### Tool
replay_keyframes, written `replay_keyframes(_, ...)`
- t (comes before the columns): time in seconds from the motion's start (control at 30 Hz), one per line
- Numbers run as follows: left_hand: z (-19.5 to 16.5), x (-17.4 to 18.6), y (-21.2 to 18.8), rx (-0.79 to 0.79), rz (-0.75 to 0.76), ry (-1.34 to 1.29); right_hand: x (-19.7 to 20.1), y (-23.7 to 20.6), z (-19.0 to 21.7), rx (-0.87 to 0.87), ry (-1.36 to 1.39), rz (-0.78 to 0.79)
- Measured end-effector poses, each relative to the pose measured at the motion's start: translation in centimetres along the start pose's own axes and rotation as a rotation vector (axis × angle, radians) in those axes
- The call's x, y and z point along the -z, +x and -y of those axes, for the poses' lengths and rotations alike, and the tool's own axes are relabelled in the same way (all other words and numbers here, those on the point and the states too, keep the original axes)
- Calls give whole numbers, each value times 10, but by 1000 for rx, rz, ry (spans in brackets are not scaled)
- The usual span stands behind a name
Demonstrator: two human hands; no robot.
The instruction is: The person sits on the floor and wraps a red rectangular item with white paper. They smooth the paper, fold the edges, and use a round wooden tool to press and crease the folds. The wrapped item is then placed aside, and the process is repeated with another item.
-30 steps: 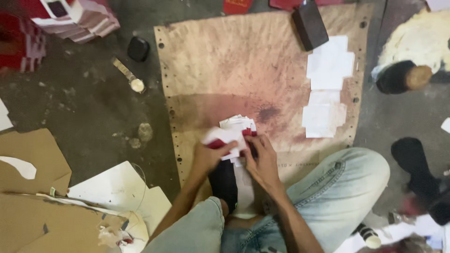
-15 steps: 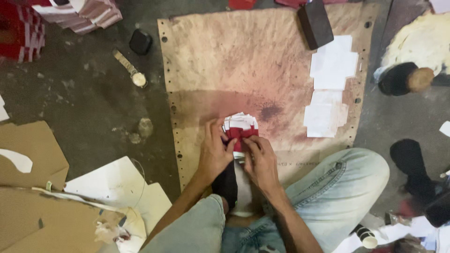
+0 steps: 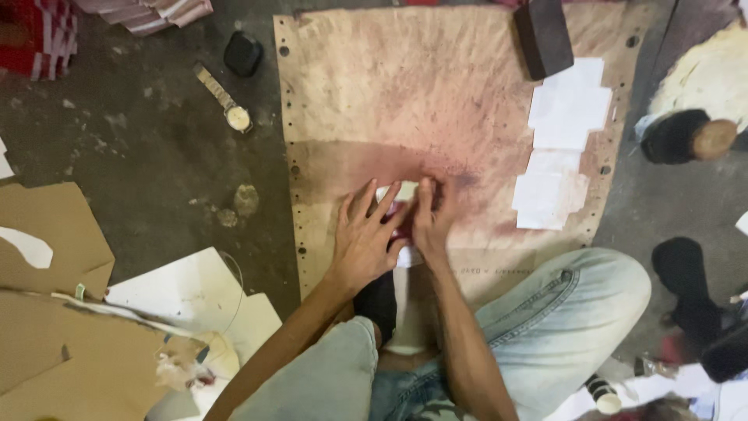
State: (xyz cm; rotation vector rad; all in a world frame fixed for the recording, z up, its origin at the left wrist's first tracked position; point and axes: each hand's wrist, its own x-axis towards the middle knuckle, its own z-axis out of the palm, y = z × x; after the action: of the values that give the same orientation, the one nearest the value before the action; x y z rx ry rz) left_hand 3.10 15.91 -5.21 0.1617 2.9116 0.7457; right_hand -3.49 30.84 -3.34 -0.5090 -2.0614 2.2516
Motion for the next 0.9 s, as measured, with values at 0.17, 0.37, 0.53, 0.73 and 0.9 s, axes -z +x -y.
replay_keyframes(0.17,17,11,6,50,54,-183,13,-22,-18,-59,-23,44)
replay_keyframes(0.37,34,16,10,0,150,-496,29,-55,-54,-218,-594,382)
replay_keyframes(0.53,43,11,10,-40,73,-796,15,-44,-36,201,-650,442)
replay_keyframes(0.73,43,2,2,102,-291,6,23,-35,28,111,-1008,564)
replay_keyframes(0.9,24,-16,-3,433,-219,-668,18,-16,3,249,-1001,568)
